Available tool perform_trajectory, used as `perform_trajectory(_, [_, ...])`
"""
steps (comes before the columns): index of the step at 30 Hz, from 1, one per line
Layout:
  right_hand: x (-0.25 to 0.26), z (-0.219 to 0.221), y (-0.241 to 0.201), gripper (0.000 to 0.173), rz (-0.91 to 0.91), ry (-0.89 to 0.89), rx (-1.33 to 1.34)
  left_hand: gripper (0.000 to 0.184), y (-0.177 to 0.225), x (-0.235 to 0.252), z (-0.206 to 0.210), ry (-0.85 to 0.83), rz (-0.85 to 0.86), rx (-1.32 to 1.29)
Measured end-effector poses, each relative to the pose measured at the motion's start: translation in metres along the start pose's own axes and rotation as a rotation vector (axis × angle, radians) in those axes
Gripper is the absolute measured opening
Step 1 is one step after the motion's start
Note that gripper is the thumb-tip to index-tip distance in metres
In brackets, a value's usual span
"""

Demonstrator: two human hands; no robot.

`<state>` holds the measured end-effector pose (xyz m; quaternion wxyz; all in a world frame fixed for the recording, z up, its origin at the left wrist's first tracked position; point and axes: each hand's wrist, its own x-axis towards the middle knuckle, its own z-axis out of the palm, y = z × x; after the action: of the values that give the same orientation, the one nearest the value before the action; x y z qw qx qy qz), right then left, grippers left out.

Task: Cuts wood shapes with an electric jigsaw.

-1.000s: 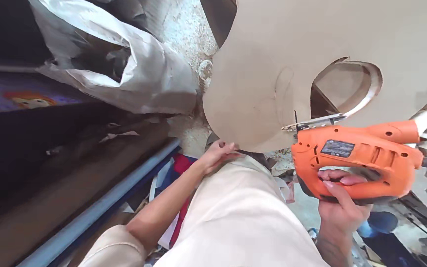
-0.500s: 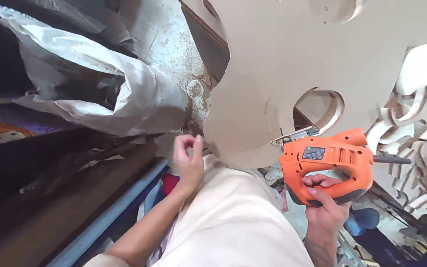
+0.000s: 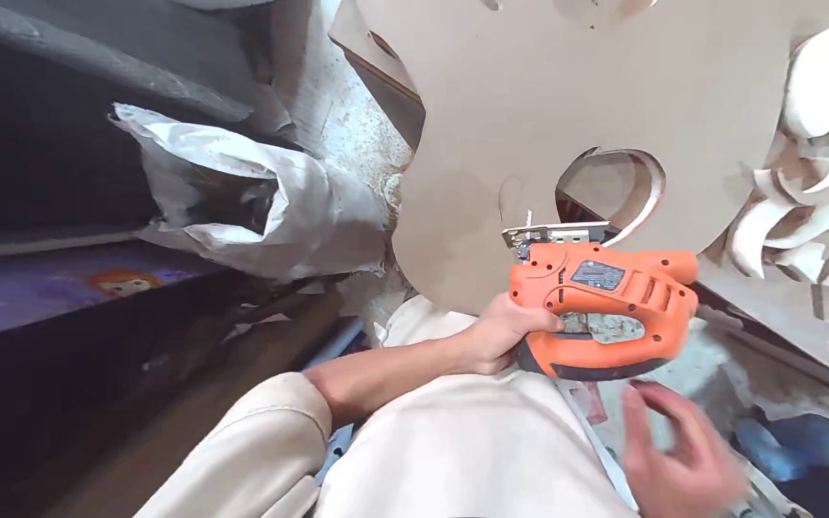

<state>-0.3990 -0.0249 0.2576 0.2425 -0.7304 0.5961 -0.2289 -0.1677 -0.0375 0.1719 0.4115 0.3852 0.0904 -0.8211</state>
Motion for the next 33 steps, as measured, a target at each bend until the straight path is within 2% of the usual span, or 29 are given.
perform_trajectory(2, [0.000, -0.019, 0.007, 0.043, -0.180, -0.017, -0.251, 0.041, 0.003, -0.002, 0.004, 0.128, 0.037, 0.127])
perform_trajectory(4, [0.010, -0.009, 0.010, 0.062, -0.283, -0.230, -0.333, 0.039, 0.005, -0.004, 0.011, 0.204, 0.051, 0.251])
perform_trajectory(5, [0.016, 0.005, 0.014, 0.064, -0.340, -0.323, -0.356, 0.039, 0.005, -0.005, 0.016, 0.229, 0.050, 0.320])
perform_trajectory(6, [0.023, 0.022, 0.019, 0.060, -0.405, -0.373, -0.377, 0.039, 0.004, -0.008, 0.020, 0.241, 0.043, 0.387])
perform_trajectory(8, [0.033, 0.048, 0.031, 0.045, -0.525, -0.349, -0.322, 0.041, 0.010, -0.021, 0.026, 0.196, 0.046, 0.486])
perform_trajectory(10, [0.039, 0.052, 0.037, 0.043, -0.443, -0.309, -0.128, 0.039, 0.031, -0.045, 0.018, 0.099, 0.127, 0.629])
perform_trajectory(11, [0.043, 0.049, 0.038, 0.044, -0.346, -0.293, -0.007, 0.041, 0.044, -0.056, 0.004, 0.112, 0.251, 0.725])
perform_trajectory(12, [0.047, 0.048, 0.039, 0.045, -0.262, -0.283, 0.098, 0.043, 0.056, -0.064, -0.017, 0.233, 0.431, 0.847])
perform_trajectory(13, [0.048, 0.049, 0.038, 0.047, -0.199, -0.276, 0.182, 0.040, 0.070, -0.065, -0.048, 0.422, 0.607, 0.989])
perform_trajectory(14, [0.047, 0.052, 0.035, 0.046, -0.156, -0.270, 0.231, 0.035, 0.086, -0.060, -0.084, 0.620, 0.699, 1.135])
perform_trajectory(15, [0.045, 0.058, 0.029, 0.045, -0.120, -0.262, 0.248, 0.044, 0.104, -0.052, -0.120, 0.772, 0.657, 1.254])
perform_trajectory(16, [0.043, 0.066, 0.019, 0.042, -0.083, -0.246, 0.241, 0.062, 0.121, -0.040, -0.153, 0.821, 0.539, 1.311])
perform_trajectory(17, [0.043, 0.075, 0.008, 0.039, -0.040, -0.230, 0.231, 0.073, 0.134, -0.023, -0.179, 0.787, 0.409, 1.289])
perform_trajectory(18, [0.045, 0.085, -0.004, 0.034, 0.006, -0.210, 0.218, 0.075, 0.140, -0.007, -0.196, 0.699, 0.299, 1.215])
perform_trajectory(20, [0.048, 0.105, -0.026, 0.027, 0.093, -0.157, 0.181, 0.064, 0.139, 0.015, -0.214, 0.482, 0.163, 1.024])
perform_trajectory(22, [0.050, 0.117, -0.043, 0.025, 0.168, -0.106, 0.173, 0.061, 0.130, 0.025, -0.221, 0.425, 0.141, 0.955])
perform_trajectory(25, [0.050, 0.117, -0.055, 0.029, 0.242, -0.110, 0.183, 0.072, 0.121, 0.024, -0.224, 0.424, 0.145, 1.071])
perform_trajectory(27, [0.048, 0.105, -0.059, 0.030, 0.264, -0.149, 0.112, 0.074, 0.107, 0.019, -0.224, 0.348, 0.153, 1.136])
perform_trajectory(30, [0.039, 0.085, -0.055, 0.032, 0.257, -0.167, -0.052, 0.065, 0.074, 0.016, -0.229, 0.169, 0.132, 1.146])
perform_trajectory(33, [0.021, 0.067, -0.038, 0.035, 0.287, -0.176, -0.049, 0.049, 0.049, 0.017, -0.232, 0.025, 0.038, 1.063])
